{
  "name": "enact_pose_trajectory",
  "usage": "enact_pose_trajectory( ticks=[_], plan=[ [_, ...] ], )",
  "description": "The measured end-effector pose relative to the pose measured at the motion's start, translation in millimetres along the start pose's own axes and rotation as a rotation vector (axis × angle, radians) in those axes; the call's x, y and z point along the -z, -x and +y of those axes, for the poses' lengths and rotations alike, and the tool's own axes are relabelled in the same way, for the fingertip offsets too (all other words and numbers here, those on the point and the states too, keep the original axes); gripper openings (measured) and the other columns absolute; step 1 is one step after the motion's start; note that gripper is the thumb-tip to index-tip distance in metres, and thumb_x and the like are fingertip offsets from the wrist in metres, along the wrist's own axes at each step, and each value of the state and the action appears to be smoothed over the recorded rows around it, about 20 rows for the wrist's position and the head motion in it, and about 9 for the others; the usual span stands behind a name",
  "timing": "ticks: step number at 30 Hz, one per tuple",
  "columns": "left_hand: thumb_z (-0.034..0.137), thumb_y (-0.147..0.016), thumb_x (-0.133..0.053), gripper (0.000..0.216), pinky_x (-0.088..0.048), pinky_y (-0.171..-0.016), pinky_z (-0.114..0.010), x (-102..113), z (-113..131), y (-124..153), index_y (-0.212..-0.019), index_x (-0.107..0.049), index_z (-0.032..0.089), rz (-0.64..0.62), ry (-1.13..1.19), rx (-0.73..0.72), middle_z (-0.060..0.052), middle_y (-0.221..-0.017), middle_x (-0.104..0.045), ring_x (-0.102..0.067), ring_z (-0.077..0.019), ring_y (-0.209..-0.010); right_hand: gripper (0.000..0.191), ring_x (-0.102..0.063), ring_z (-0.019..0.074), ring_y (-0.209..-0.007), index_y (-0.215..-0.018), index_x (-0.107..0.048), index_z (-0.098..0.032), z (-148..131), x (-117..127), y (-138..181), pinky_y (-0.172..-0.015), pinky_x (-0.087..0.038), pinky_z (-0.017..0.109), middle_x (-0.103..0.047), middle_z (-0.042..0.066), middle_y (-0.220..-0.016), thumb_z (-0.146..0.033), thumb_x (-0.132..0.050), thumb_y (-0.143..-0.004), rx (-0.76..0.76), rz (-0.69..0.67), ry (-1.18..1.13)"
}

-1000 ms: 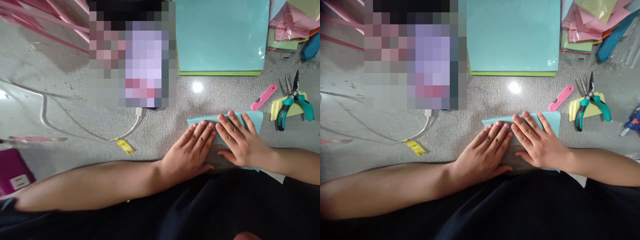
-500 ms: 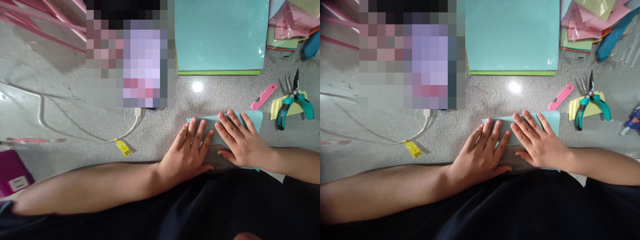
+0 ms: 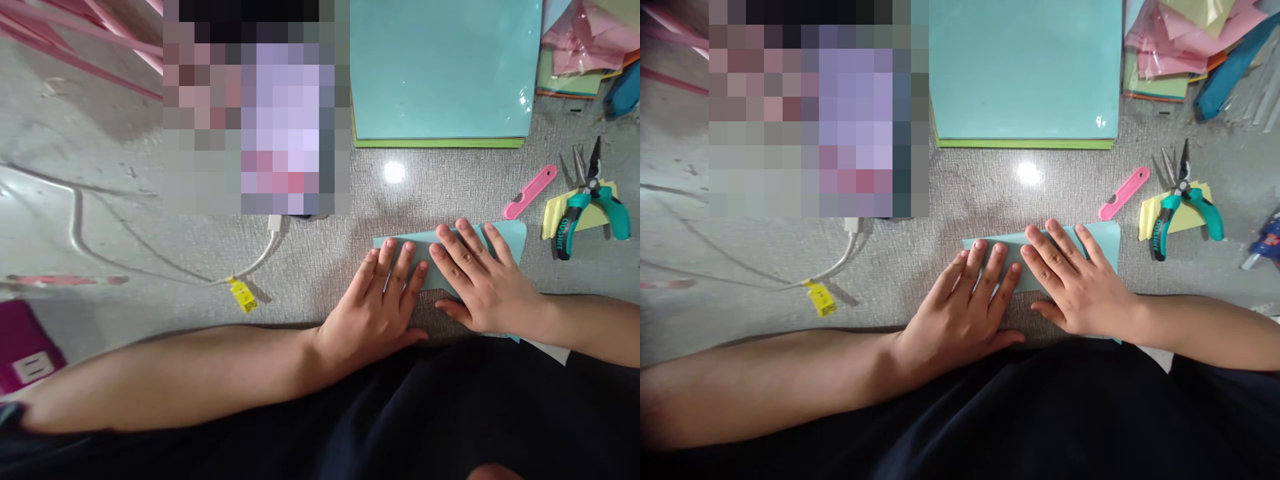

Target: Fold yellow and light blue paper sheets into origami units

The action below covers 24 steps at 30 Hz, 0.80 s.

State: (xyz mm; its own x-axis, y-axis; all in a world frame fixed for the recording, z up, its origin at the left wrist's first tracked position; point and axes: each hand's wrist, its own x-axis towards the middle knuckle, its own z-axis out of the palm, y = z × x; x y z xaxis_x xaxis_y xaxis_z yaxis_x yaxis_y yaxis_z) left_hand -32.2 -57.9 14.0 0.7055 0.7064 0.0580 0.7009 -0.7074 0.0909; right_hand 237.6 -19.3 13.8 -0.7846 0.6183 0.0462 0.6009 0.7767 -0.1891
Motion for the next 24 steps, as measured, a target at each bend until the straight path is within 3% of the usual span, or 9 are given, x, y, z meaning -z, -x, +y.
enact_pose_trajectory(
  ticks=[6, 13, 24],
  plan=[
    [0.089, -0.103, -0.060, 0.112, -0.056, -0.124, -0.049, -0.1, 1.4, 0.2, -0.164, -0.059, -0.005, 0.031, -0.037, -0.017, -0.030, -0.166, -0.065, -0.071, -0.0443, -0.151, 0.083, -0.026, 0.0414, -0.182, -0.187, -0.017, -0.014, -0.3, 0.5, -0.2, -0.144, -0.027, 0.067, -0.032, 0.018, -0.191, -0.057, -0.044, -0.122, -0.014, -0.016, -0.002],
    [0.077, -0.116, -0.046, 0.097, -0.061, -0.119, -0.049, -0.9, 0.5, 1.2, -0.156, -0.065, -0.008, 0.071, -0.063, -0.061, -0.031, -0.158, -0.072, -0.076, -0.0418, -0.145, 0.084, -0.035, 0.0437, -0.178, -0.188, -0.012, -0.015, 0.5, 2.6, -1.4, -0.139, -0.031, 0.071, -0.042, 0.019, -0.187, -0.058, -0.042, -0.122, -0.011, -0.016, 0.024],
    [0.048, -0.127, -0.033, 0.072, -0.075, -0.101, -0.046, 4.9, -5.6, -3.8, -0.136, -0.074, -0.010, 0.213, -0.048, -0.102, -0.028, -0.134, -0.084, -0.087, -0.0379, -0.124, 0.083, -0.027, 0.0383, -0.182, -0.188, -0.014, -0.020, -0.5, 0.4, 1.0, -0.146, -0.020, 0.069, -0.037, 0.014, -0.191, -0.059, -0.043, -0.121, -0.044, 0.001, 0.026]
  ],
)
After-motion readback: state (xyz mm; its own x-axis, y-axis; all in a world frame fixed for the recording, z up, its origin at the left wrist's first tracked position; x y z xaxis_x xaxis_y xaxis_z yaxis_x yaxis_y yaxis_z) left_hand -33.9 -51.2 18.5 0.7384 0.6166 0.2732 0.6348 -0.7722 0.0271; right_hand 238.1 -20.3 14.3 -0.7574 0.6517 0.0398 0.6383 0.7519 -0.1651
